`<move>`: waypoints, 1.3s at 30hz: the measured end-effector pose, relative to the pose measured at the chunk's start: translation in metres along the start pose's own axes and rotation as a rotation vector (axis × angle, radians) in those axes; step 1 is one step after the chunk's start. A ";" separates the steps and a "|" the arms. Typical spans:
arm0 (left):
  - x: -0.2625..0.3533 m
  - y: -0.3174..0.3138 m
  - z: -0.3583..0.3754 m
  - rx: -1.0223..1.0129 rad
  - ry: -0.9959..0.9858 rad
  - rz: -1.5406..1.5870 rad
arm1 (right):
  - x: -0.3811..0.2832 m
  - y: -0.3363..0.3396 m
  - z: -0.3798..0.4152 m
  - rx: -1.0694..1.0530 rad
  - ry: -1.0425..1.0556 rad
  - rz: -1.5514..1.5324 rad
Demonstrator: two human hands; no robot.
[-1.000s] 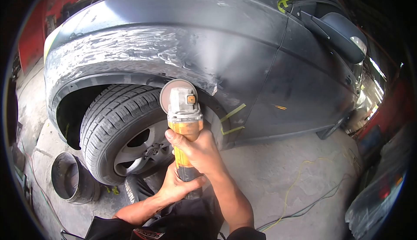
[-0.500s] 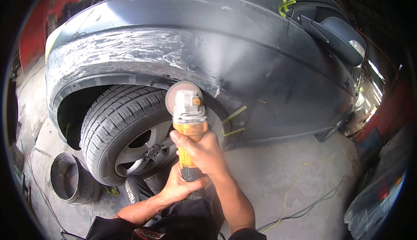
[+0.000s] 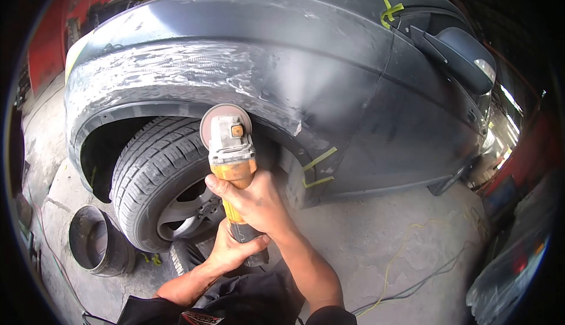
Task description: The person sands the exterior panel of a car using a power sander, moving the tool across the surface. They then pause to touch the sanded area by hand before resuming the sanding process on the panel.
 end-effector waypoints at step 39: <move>-0.102 0.004 -0.004 -0.162 0.262 -0.380 | 0.149 0.054 0.061 0.364 -0.077 -0.551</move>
Point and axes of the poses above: each hand's wrist, its own z-axis away from the middle knuckle, its own y-axis out of the back of the hand, x = y × z, the point moved 2 cm from there along -z, towards the middle knuckle, and after that the axes turned 3 degrees about z, right-handed, at the moved point
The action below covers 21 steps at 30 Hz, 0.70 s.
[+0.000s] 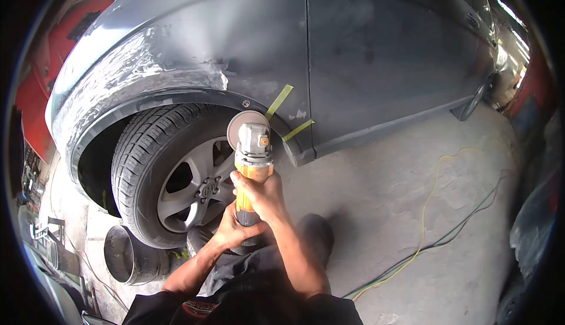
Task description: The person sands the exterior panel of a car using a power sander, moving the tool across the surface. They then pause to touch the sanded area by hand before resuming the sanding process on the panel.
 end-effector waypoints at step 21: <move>0.021 -0.006 -0.001 -0.009 0.064 0.037 | -0.021 -0.004 -0.005 -0.024 -0.048 -0.044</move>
Point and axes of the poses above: each hand's wrist, its own z-axis away from the middle knuckle, its own y-axis out of the back of the hand, x = y × z, the point moved 2 cm from there along -z, towards the middle knuckle, and after that the axes turned 3 degrees about z, right-handed, at the moved point
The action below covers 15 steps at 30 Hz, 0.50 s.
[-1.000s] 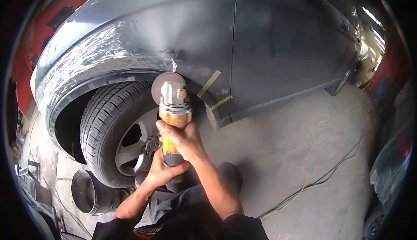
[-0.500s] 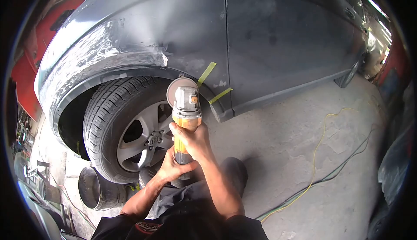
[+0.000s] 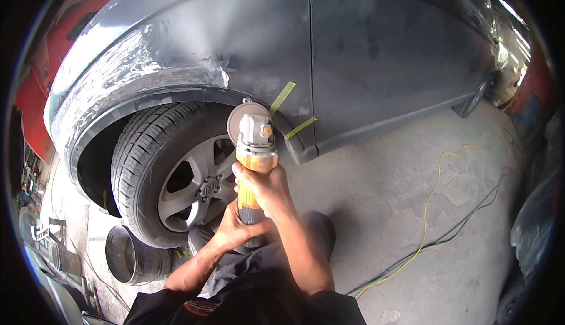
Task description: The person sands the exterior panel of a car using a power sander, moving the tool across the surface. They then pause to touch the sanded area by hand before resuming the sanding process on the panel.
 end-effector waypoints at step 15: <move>0.017 -0.008 -0.003 0.068 0.020 -0.029 | -0.011 0.000 -0.001 -0.026 -0.024 -0.005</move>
Point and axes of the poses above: each hand's wrist, its own z-axis away from the middle knuckle, its own y-axis out of the back of the hand, x = y × z, the point moved 2 cm from there along -z, towards the middle knuckle, and after that the axes turned 3 degrees about z, right-handed, at the moved point
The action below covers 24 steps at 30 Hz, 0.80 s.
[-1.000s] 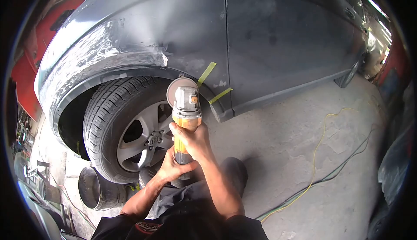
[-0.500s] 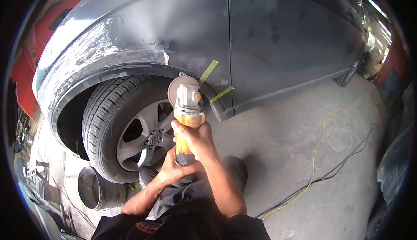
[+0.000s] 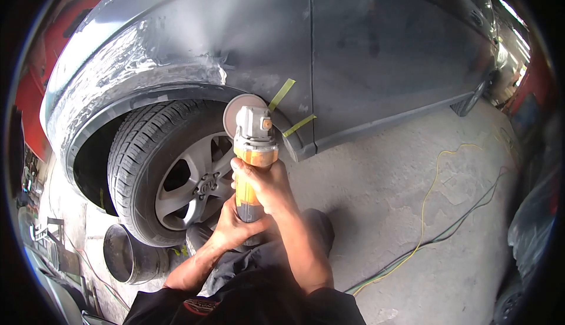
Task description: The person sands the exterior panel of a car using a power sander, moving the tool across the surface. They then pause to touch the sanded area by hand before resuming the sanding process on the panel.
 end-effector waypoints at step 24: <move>-0.041 0.014 -0.016 -0.173 -0.069 0.099 | 0.016 0.006 -0.003 0.113 0.079 0.180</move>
Point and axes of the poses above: each hand's wrist, its own z-axis away from the middle knuckle, its own y-axis out of the back of the hand, x = y × z, the point moved 2 cm from there along -z, towards the middle knuckle, and after that the axes turned 3 degrees about z, right-handed, at the moved point
